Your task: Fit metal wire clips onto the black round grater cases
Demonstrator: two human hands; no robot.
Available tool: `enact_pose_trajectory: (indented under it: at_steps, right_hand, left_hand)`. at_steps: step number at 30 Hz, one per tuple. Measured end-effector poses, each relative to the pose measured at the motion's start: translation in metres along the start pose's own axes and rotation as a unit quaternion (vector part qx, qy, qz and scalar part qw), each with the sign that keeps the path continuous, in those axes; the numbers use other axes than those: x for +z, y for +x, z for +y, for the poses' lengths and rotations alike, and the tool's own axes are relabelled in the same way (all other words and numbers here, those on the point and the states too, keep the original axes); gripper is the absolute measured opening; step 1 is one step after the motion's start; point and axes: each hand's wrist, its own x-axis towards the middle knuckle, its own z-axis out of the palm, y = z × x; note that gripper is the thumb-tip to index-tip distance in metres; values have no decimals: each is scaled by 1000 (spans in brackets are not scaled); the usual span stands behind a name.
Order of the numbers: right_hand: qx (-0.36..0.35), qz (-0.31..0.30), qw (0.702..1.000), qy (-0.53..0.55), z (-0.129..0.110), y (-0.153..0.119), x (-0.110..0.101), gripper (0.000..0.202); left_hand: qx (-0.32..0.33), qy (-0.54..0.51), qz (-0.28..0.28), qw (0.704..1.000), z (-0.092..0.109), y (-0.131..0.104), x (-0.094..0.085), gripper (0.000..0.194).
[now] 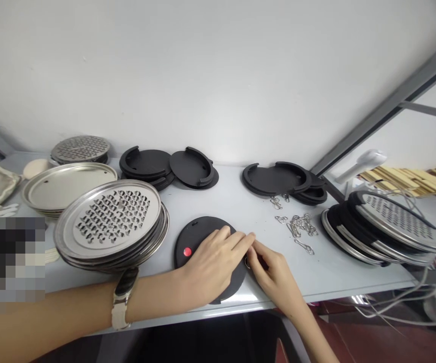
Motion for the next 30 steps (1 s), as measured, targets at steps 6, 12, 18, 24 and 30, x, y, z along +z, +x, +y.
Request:
enact_pose_trajectory:
  at_steps: [6,12,18,24,30]
  right_hand:
    - [-3,-2,1000,-2,2,0,1,25]
    - [17,-3,1000,2,1,-1,2,21]
    - [28,2,999,-16,0,-1,2,22]
    - [22,-2,1000,0,0,-2,1,19]
    - [28,-1,999,15,-2,-1,1,20]
  left_hand:
    - [3,-22,4,1000,-1,-1,1,75]
    - [-2,-19,-3,1000,0,1,-1,66]
    - [-10,-20,-9,1000,0,1,-3,63]
    - [-4,-14,-8,1000,1,1,-2,61]
    - [-8,-16,-9,1000,1,1,-3,58]
